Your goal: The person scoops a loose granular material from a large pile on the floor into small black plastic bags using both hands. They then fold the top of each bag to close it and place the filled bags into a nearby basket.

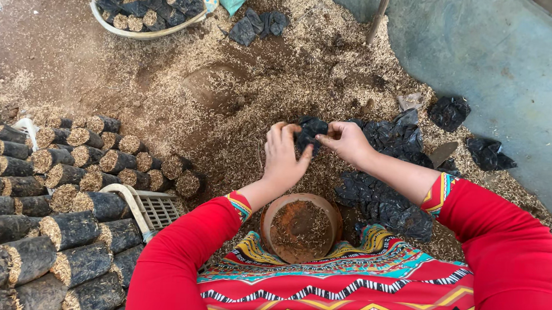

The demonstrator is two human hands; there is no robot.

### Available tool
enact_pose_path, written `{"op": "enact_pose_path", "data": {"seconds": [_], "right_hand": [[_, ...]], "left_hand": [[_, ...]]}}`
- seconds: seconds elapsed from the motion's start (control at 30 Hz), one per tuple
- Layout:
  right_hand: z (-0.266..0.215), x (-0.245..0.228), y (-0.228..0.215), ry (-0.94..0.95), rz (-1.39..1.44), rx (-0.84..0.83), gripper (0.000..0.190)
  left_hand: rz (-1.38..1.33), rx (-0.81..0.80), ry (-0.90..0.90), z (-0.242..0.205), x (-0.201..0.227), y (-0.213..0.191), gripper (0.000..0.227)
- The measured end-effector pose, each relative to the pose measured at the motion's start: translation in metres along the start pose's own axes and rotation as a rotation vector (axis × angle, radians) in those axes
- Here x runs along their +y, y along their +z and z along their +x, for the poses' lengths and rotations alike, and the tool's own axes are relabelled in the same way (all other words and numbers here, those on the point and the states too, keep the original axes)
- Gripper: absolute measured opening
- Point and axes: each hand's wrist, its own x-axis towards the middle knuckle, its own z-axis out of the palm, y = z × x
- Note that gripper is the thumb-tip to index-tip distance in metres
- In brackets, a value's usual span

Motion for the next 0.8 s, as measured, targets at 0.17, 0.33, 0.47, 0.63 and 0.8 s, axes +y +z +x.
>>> {"op": "enact_pose_path", "data": {"seconds": [0.17,0.33,0.47,0.63,0.8], "right_hand": [[-0.003,0.002,0.007,-0.03,0.053,-0.115,0.019],[-0.007,0.0,0.002,-0.046,0.026,-0.21,0.014],[-0.006,-0.006,0.005,0.014,0.054,-0.19,0.018],[-0.015,-0.015,0.012,-0.201,-0.079,-0.119,0.027],[-0.017,-0.012,0.017,-0.111,0.007,-0.109,0.028]], "left_hand": [[-0.383,-0.168,-0.06,0.008,0.0,-0.001,0.05],[-0.733,-0.288,-0.297,0.009,-0.03,0.024,0.034],[-1.026,-0.265,-0.531,0.013,-0.051,0.046,0.022],[-1.315,-0.205,-0.834,0.016,-0.06,0.053,0.021],[-1.19,-0.212,-0.751,0.01,-0.06,0.053,0.018]]}}
